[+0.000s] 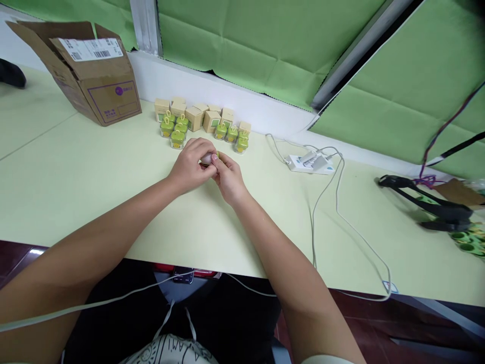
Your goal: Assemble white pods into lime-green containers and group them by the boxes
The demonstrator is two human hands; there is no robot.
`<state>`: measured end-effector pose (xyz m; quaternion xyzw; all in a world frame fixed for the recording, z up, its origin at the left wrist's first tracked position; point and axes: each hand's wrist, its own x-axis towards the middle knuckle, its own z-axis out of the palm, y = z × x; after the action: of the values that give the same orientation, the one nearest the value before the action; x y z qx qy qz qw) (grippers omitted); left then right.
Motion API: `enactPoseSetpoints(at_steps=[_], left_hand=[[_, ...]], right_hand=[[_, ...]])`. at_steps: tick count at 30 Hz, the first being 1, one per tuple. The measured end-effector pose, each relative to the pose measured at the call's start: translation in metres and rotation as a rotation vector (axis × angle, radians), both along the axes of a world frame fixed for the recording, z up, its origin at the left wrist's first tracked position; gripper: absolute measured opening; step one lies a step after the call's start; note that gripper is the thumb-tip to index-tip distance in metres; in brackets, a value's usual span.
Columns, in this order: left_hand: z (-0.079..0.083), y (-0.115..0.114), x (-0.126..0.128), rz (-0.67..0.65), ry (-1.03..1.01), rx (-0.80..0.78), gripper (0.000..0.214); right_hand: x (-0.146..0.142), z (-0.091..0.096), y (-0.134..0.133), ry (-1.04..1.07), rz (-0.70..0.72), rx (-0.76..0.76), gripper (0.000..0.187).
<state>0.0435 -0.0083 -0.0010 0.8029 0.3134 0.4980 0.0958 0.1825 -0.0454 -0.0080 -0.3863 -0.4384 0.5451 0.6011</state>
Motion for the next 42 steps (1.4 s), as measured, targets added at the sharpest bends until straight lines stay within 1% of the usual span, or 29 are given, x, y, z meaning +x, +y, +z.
enactPoseSetpoints(at_steps=[5, 8, 11, 14, 18, 23, 27, 32, 35, 38, 42], left_hand=[[-0.003, 0.001, 0.002, 0.006, -0.010, 0.021, 0.015], [-0.004, 0.001, 0.003, 0.008, -0.017, 0.062, 0.016], [-0.006, -0.001, 0.003, 0.021, -0.003, 0.070, 0.017], [-0.008, -0.001, 0.003, 0.028, 0.020, 0.072, 0.018], [-0.010, 0.004, 0.003, -0.017, 0.001, 0.106, 0.017], [-0.005, 0.005, -0.001, -0.082, -0.034, 0.035, 0.018], [0.000, 0.003, -0.004, -0.100, -0.019, -0.020, 0.018], [0.003, 0.001, -0.003, -0.108, -0.026, -0.019, 0.016], [0.002, 0.000, 0.000, -0.092, -0.029, -0.020, 0.016], [-0.001, 0.001, 0.001, -0.066, -0.031, 0.009, 0.015], [-0.005, 0.003, -0.001, -0.096, -0.031, 0.078, 0.019]], right_hand=[[0.002, 0.000, 0.002, 0.019, 0.043, -0.006, 0.042], [0.002, 0.002, 0.001, 0.004, 0.050, -0.025, 0.040], [0.002, 0.002, 0.001, -0.007, 0.052, -0.021, 0.038], [0.003, -0.002, 0.003, -0.018, 0.038, -0.004, 0.042], [0.007, -0.004, 0.006, -0.041, 0.033, 0.013, 0.050], [0.014, 0.003, 0.006, -0.082, 0.104, 0.028, 0.057], [0.019, 0.006, 0.006, -0.101, 0.136, 0.020, 0.058], [0.021, 0.008, 0.005, -0.147, 0.139, 0.015, 0.057], [0.020, 0.008, 0.004, -0.146, 0.141, 0.005, 0.058], [0.020, 0.009, 0.005, -0.129, 0.138, 0.012, 0.058], [0.024, 0.010, 0.006, -0.074, 0.128, -0.014, 0.060]])
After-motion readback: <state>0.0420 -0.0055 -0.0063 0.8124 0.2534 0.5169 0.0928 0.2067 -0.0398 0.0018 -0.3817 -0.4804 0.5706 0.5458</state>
